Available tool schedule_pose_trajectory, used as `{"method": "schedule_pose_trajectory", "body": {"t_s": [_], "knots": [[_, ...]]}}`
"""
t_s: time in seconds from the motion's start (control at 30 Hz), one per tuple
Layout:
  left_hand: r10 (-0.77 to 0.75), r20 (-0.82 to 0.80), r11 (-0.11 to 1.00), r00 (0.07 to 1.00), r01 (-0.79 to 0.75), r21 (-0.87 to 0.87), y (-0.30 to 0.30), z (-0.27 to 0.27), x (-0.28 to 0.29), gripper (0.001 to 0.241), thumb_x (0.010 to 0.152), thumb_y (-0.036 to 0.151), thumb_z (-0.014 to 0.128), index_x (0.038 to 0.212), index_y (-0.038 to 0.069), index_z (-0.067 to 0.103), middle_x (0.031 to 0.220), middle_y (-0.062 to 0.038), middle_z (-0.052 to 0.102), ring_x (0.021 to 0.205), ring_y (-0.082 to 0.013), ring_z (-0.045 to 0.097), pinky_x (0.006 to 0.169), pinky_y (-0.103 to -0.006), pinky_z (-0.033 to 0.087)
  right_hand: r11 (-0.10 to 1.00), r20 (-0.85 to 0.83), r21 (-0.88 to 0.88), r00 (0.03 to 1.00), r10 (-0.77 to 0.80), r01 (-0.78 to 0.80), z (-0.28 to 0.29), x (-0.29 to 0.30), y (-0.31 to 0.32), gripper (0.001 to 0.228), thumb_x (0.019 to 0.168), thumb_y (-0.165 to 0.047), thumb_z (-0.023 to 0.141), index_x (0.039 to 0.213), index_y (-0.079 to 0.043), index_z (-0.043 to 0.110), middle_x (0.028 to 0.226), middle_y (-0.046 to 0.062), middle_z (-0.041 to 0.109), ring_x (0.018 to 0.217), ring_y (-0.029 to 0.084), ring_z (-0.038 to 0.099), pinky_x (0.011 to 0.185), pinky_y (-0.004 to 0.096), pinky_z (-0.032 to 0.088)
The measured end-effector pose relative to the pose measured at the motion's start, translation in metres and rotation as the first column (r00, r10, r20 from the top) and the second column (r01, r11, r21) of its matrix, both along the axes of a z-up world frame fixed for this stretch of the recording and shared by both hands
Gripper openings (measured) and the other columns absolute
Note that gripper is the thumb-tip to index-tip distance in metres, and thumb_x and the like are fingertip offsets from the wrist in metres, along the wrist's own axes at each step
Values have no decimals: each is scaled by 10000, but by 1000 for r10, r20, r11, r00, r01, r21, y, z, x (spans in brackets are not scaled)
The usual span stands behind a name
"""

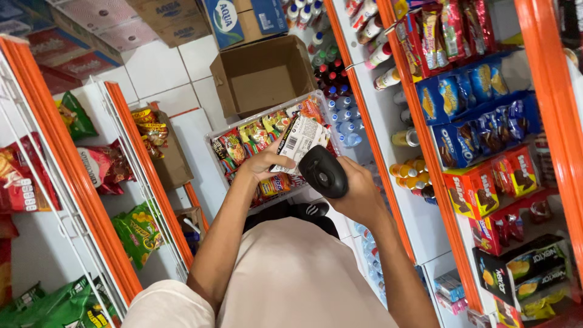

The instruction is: The person picks up various instant noodle packets and other food items from a shelf, scans each one using a handheld barcode scanner, and places the scanned items into a clear plastic tray.

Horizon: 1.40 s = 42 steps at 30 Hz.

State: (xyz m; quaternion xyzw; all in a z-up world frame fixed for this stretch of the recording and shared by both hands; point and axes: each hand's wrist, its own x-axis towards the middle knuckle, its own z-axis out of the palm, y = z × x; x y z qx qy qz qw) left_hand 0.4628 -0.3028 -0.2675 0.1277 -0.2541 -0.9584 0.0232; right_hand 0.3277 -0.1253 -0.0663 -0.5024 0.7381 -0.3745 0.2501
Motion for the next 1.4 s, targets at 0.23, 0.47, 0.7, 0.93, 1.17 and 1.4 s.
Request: {"method": "schedule_pose_trajectory", "body": {"t_s": [0.23,0.47,0.7,0.93,1.17,1.4], "knots": [[35,204,998,978,-25,-55,20,34,-30,1139,691,-35,725,1648,224,164,1412,-200,556,1257,-313,569,1043,-456,472,979,54,19,978,-203,203,-21,-9,31,432,662,-5,836,1059,10,669,941,117,710,827,258,708,725,363,547],[24,-60,298,998,-65,-952,60,120,-77,1082,636,38,806,1619,132,364,1522,-199,384,1474,-333,392,1214,-464,367,631,886,60,250,-390,773,-76,-30,71,461,879,-247,777,1271,-70,611,1024,74,699,732,182,618,627,325,517],[-227,-201,-276,953,-261,-925,93,179,-123,1062,645,184,908,1570,136,388,1504,-157,407,1380,-402,437,1145,-506,368,407,974,32,63,-217,913,-67,-43,99,487,893,-196,754,1322,-92,547,1047,40,622,861,169,621,657,327,547],[-127,-422,-424,898,-434,-795,137,234,-163,1201,535,454,960,1502,64,366,1457,-264,376,1354,-460,367,1087,-570,301,90,991,-111,117,-69,990,-20,-50,137,512,913,-77,715,1380,-57,507,1039,97,625,855,184,629,728,334,562],[-136,-124,868,983,59,-493,192,276,-226,960,732,90,826,1547,147,321,1332,-151,571,1182,-266,600,1008,-419,519,-132,975,-223,218,-50,966,31,-84,166,480,904,-83,707,1331,-59,490,1055,99,636,870,207,646,735,361,554],[-82,-424,828,902,-175,-533,223,292,-340,736,893,27,787,1541,48,439,1413,-98,592,1275,-188,594,1117,-347,487,-126,944,-302,278,-181,945,59,-93,201,289,902,-78,712,1128,-77,532,1327,111,663,1152,244,683,823,391,578]]}}
